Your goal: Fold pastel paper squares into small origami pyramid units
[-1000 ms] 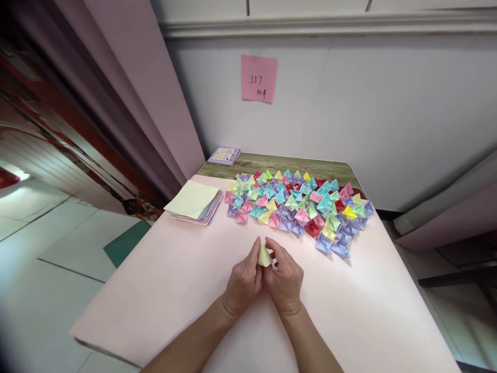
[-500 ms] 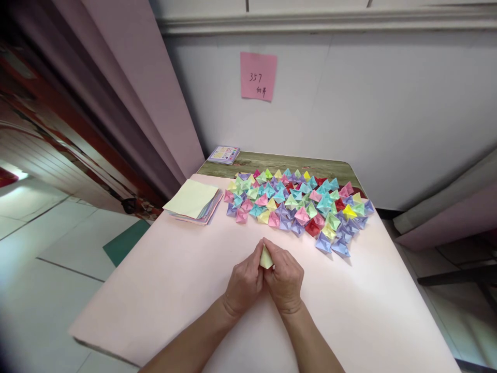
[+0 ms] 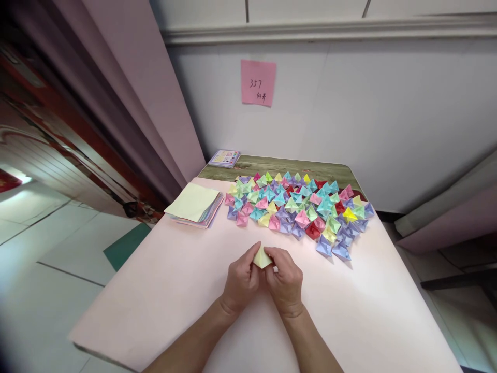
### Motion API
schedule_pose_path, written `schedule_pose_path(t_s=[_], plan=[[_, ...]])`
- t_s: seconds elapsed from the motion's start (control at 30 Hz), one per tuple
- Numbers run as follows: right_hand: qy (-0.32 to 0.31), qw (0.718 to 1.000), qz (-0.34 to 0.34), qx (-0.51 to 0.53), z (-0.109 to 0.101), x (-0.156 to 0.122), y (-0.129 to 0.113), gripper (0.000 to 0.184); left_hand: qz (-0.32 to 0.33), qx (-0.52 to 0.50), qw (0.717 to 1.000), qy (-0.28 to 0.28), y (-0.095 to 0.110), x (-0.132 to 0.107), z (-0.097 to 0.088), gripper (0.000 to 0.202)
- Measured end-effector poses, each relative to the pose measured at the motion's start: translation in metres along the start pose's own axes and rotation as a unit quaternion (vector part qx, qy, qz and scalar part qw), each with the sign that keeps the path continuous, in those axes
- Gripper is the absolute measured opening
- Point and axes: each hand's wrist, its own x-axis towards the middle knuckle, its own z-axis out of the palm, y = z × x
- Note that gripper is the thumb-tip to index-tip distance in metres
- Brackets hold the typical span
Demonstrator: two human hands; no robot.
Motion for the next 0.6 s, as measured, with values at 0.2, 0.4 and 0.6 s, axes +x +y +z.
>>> schedule_pose_path(t_s=[0.2, 0.4, 0.6], plan=[[-0.050, 0.986, 0.113, 0.109, -0.002, 0.003, 0.002, 0.031, -0.157, -0.227, 0.961, -0.013, 0.006, 0.011, -0.006, 0.037], [-0.035, 0.972, 0.158, 0.168, 0.002, 0.000, 0.004, 0.024, -0.303, -0.409, 0.860, -0.024, 0.007, 0.016, -0.003, 0.027], [-0.084, 0.978, 0.114, 0.155, -0.006, 0.008, 0.002, 0.022, -0.359, -0.474, 0.804, -0.020, 0.006, 0.021, -0.008, 0.023]])
